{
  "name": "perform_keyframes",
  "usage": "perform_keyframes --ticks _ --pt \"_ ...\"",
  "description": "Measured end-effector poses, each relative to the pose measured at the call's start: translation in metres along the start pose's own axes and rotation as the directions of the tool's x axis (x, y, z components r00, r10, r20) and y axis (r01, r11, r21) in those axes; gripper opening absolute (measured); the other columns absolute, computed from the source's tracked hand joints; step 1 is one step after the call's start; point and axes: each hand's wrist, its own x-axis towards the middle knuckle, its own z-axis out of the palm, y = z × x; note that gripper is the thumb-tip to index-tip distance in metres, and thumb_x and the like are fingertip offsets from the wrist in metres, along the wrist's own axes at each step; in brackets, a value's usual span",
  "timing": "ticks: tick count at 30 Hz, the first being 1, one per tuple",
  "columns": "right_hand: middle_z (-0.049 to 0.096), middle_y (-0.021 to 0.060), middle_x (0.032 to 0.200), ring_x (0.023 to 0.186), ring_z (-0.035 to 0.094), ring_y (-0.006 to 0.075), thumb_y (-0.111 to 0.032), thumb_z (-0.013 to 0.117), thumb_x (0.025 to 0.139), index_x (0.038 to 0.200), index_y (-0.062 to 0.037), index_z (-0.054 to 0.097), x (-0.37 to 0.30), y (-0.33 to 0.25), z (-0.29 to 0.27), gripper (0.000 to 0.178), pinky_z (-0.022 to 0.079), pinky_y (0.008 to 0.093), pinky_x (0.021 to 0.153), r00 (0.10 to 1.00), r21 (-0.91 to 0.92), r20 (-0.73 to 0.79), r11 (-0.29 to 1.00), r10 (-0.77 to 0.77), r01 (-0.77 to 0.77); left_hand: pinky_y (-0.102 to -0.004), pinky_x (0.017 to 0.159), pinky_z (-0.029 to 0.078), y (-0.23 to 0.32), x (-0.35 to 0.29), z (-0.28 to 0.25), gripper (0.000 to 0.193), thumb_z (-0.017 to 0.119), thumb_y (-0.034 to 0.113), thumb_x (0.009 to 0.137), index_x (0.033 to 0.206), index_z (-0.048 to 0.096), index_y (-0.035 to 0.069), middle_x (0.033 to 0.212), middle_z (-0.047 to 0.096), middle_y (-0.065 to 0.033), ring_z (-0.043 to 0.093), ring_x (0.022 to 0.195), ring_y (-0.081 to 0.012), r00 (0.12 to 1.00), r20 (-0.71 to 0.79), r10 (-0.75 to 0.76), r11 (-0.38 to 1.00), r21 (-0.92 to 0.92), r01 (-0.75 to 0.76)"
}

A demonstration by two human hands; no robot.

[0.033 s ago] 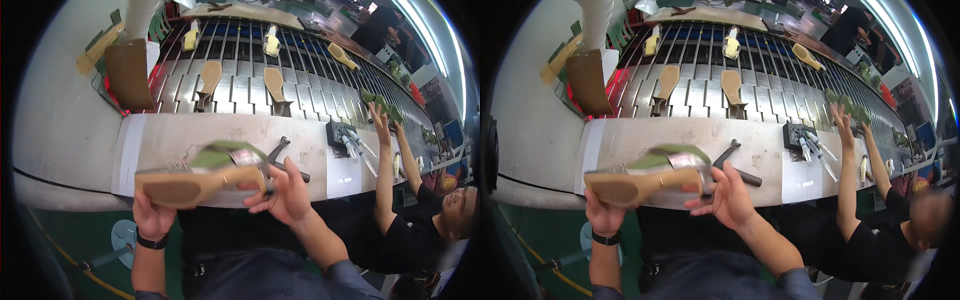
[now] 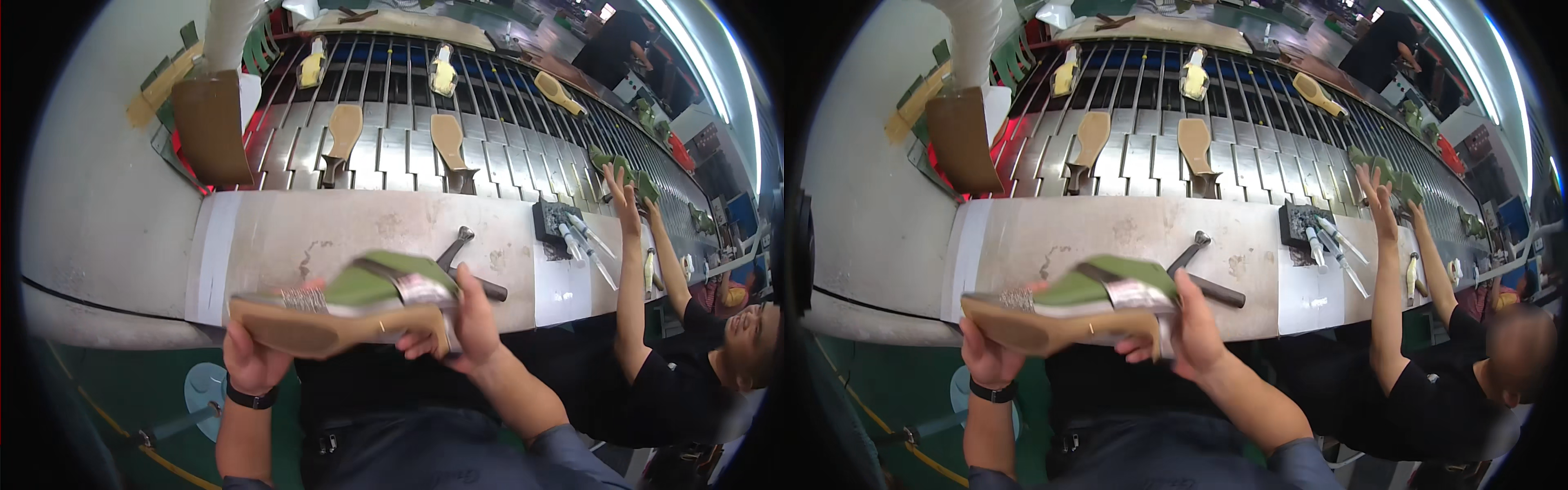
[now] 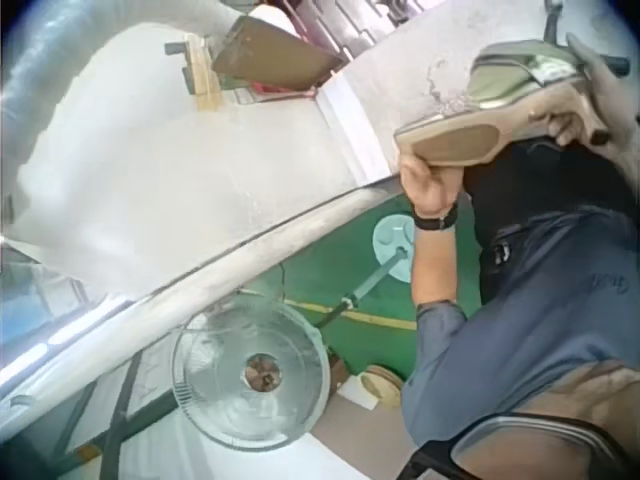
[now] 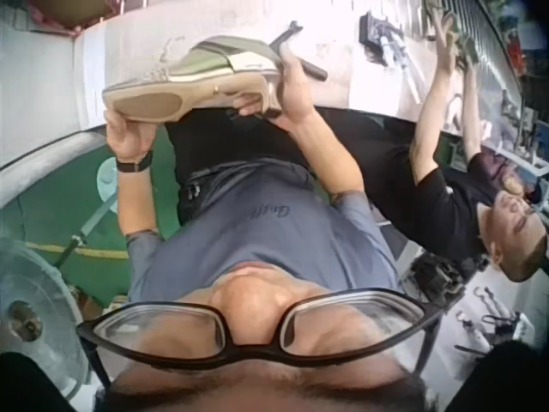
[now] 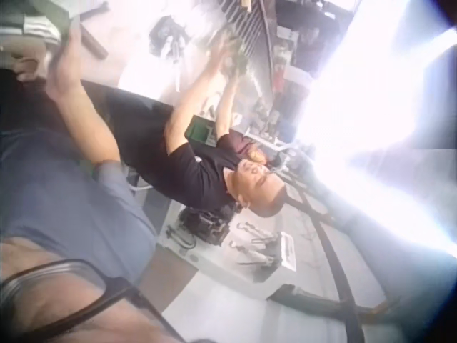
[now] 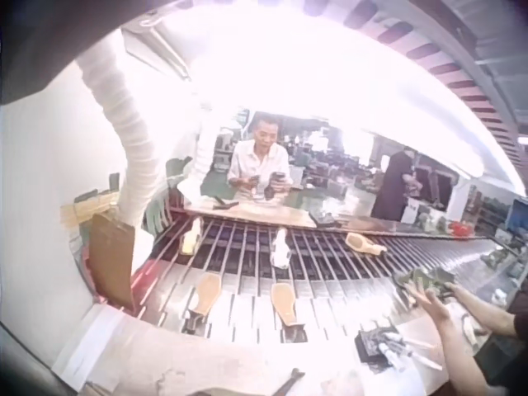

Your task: The person assembles high-heeled shoes on a conveyor line by fitting soles onto shoe lasts by hand, injecting adhesive along the seams using a syringe, and tapping the edges and heels with a hammer.

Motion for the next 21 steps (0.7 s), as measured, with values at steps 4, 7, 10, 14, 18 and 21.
perform_keyframes --ticks 4,7,10,14,18,21 --pt "0.071 0.0252 0.126 0.092 0.076 0.0378 -0.054 0.041 0.105 0.149 0.0013 0.051 -0.004 0.009 0.007 0.071 0.066 0.0471 0.075 0.993 0.198 0.122 0.980 -0.003 -0.021 -0.0606 0.123 0.036 -0.001 0.027 0.008 0.091 0.057 0.067 0.102 0.158 0.043 -0.003 0.157 0.049 -0.0332 0.049 0.146 -0.0488 1.000 0.029 -0.003 0.999 0.048 0.001" --pt "0.069 0.0243 0.131 0.108 0.073 0.0396 -0.052 0.046 0.103 0.150 -0.0001 0.051 0.020 -0.018 0.037 0.070 0.062 0.0543 0.088 0.973 -0.017 -0.042 0.974 -0.228 0.227 -0.0415 0.103 0.056 -0.039 0.028 -0.040 0.054 0.072 0.025 0.102 0.145 0.056 -0.004 0.148 0.062 -0.0211 0.067 0.126 -0.0290 0.926 -0.376 0.012 0.827 0.525 0.202" --pt "0.069 0.0229 0.126 0.109 0.072 0.0336 -0.030 0.048 0.109 0.143 0.0049 0.053 0.088 -0.056 0.022 0.049 0.059 0.0508 0.095 0.849 -0.144 -0.074 0.848 -0.523 0.510 -0.0426 0.093 0.059 -0.039 0.050 0.006 0.040 0.079 0.018 0.093 0.126 0.068 -0.002 0.130 0.072 -0.0184 0.073 0.111 -0.0314 0.947 -0.208 0.246 0.368 0.924 0.108" --pt "0.076 0.0174 0.110 0.099 0.072 0.0241 -0.033 0.073 0.098 0.131 0.0033 0.066 0.194 -0.094 -0.001 0.050 0.055 0.0362 0.090 0.578 -0.792 -0.061 0.392 -0.814 0.468 -0.0442 0.088 0.060 -0.046 0.046 0.002 0.029 0.081 0.013 0.084 0.109 0.074 0.000 0.120 0.075 -0.0170 0.073 0.104 -0.0362 0.929 0.220 0.297 -0.122 0.974 -0.192" --pt "0.076 0.0224 0.119 0.111 0.073 0.0337 -0.033 0.073 0.095 0.141 -0.0037 0.064 0.219 -0.095 -0.026 0.055 0.055 0.0449 0.099 0.674 -0.979 -0.092 0.190 -0.733 0.074 -0.0442 0.089 0.060 -0.046 0.045 0.002 0.029 0.082 0.016 0.084 0.108 0.075 0.001 0.119 0.076 -0.0161 0.073 0.103 -0.0369 0.932 0.164 0.324 -0.044 0.986 -0.159" --pt "0.069 0.0187 0.135 0.119 0.067 0.0282 -0.030 0.074 0.094 0.145 -0.0034 0.061 0.210 -0.095 -0.063 0.059 0.054 0.0401 0.099 0.547 -0.964 0.094 0.061 -0.832 0.258 -0.0444 0.087 0.060 -0.042 0.060 0.010 0.026 0.081 0.018 0.086 0.105 0.076 0.002 0.113 0.077 -0.0152 0.074 0.097 -0.0369 0.948 0.162 0.273 -0.052 0.987 -0.153"
